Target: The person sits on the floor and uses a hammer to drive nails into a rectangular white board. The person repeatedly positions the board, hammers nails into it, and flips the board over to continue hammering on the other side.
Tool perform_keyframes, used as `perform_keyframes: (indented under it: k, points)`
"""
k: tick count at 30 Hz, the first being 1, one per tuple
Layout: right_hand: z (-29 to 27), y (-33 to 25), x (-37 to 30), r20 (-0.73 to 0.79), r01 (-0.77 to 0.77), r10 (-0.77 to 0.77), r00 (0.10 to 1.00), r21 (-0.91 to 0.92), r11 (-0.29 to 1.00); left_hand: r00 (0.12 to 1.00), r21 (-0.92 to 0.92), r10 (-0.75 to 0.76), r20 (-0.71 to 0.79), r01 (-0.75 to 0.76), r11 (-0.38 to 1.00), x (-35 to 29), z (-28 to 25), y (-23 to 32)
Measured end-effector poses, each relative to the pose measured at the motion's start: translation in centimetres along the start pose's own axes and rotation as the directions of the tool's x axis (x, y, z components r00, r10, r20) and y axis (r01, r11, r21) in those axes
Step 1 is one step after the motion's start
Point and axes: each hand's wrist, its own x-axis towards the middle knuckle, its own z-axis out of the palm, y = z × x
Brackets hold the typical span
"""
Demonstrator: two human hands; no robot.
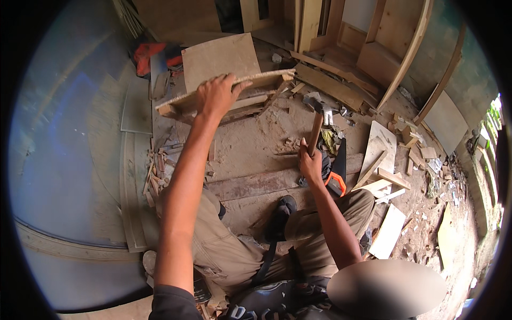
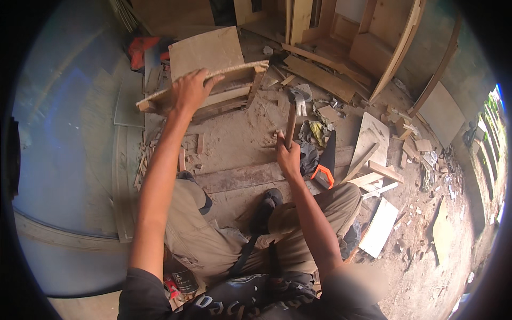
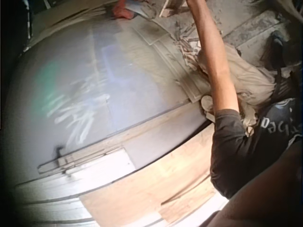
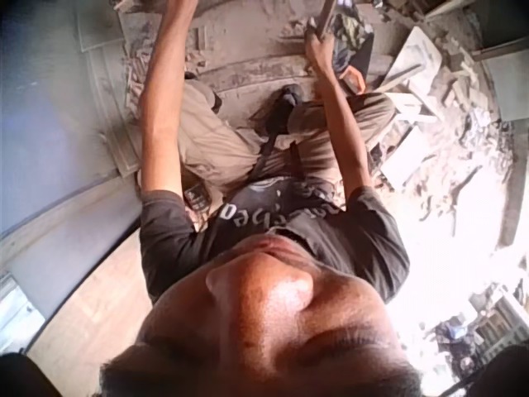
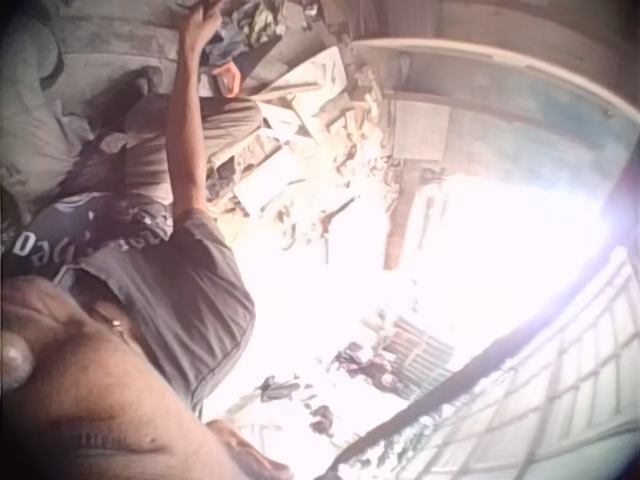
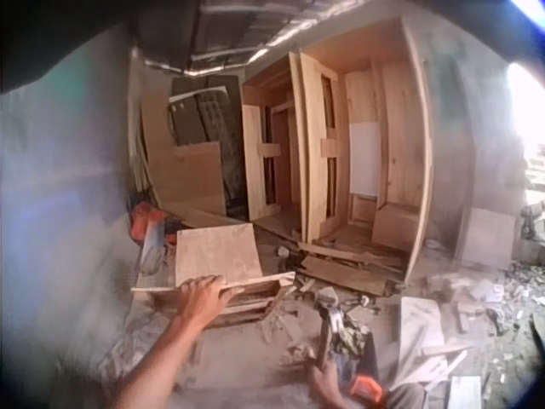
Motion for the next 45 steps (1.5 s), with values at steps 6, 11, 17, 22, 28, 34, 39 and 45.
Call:
perform_keyframes:
  k: [6,11,17,22,28,34,39,45]
  points:
    - [-2.0,3.3,-5.2,-0.096,-0.241,0.228,0.969,-0.151,0.959,0.989,0.019,0.07,-0.131,-0.068,0.998,-5.0,-1.2,1.1]
    - [-4.3,7.5,-9.2,-0.128,-0.274,0.253,0.959,-0.191,0.942,0.974,-0.066,0.067,-0.216,-0.083,0.994,-4.8,-5.1,-1.7]
    - [-0.9,1.1,-8.5,-0.004,0.023,-0.023,1.0,0.082,0.996,0.968,-0.185,0.054,-0.247,-0.101,0.978,1.4,-9.3,-2.1]
    - [1.1,-3.0,-5.9,0.037,0.134,-0.136,0.99,0.071,0.989,0.989,-0.175,-0.02,-0.15,-0.006,0.985,5.3,-6.3,-5.4]
    - [3.5,-6.3,-2.2,0.071,0.086,-0.081,0.994,-0.072,0.994,0.981,-0.019,0.001,-0.196,-0.005,1.0,10.1,-0.5,-9.0]
    - [5.6,-7.7,2.9,0.079,0.315,-0.305,0.949,-0.22,0.923,1.0,0.03,0.0,-0.012,0.0,1.0,12.9,2.0,-10.9]
    - [8.0,-11.9,6.5,0.109,0.402,-0.387,0.916,-0.244,0.883,0.994,0.011,-0.024,0.108,0.023,1.0,13.2,2.0,-11.6]
    - [10.2,-8.7,7.3,0.119,0.358,-0.338,0.934,-0.363,0.86,0.993,0.011,-0.043,0.108,0.042,0.999,13.2,2.8,-11.2]
